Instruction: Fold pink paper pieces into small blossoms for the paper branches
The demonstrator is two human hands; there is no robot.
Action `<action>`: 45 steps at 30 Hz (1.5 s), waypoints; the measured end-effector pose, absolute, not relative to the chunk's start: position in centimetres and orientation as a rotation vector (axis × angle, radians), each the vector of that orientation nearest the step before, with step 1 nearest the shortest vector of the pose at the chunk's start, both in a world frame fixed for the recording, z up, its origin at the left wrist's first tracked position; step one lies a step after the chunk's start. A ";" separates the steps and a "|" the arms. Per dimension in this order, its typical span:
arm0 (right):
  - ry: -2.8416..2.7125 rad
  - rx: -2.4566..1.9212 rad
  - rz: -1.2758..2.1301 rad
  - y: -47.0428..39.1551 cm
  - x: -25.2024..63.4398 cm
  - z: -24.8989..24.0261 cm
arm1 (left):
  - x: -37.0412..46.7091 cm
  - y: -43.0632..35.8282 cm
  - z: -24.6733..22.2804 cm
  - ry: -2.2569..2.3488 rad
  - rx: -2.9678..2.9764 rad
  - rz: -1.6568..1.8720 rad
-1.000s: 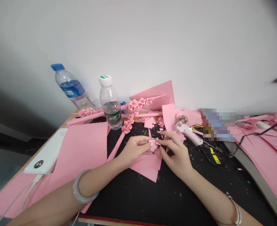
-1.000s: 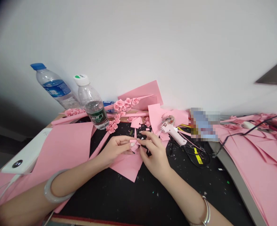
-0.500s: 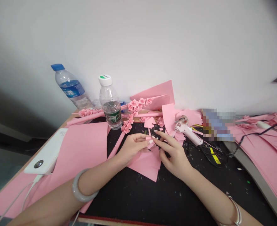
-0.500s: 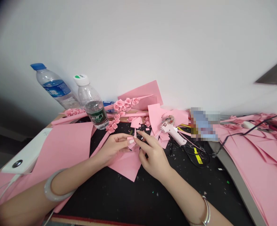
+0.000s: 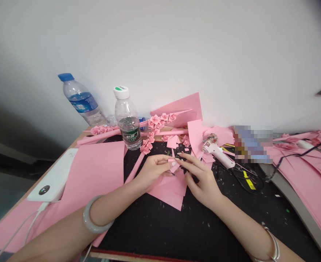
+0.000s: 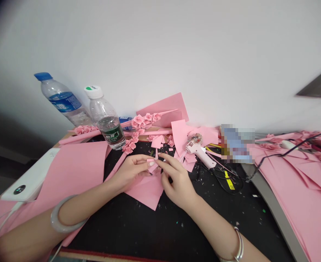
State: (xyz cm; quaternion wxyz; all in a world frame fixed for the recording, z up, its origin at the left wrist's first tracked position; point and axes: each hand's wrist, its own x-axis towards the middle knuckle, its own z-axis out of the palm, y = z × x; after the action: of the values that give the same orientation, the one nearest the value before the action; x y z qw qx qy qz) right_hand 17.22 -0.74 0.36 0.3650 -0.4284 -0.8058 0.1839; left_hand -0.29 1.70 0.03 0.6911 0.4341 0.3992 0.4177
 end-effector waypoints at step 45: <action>-1.792 -1.163 1.255 -0.3 17.7 -0.2 | -0.4 1.3 0.1 0.718 0.997 0.704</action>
State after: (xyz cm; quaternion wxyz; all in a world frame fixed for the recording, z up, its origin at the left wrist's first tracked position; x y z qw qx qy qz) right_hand 17.73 -0.25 -0.17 0.3258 -0.4438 -0.6839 0.4787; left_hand -0.40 1.32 0.14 0.7595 0.4581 0.3296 0.3234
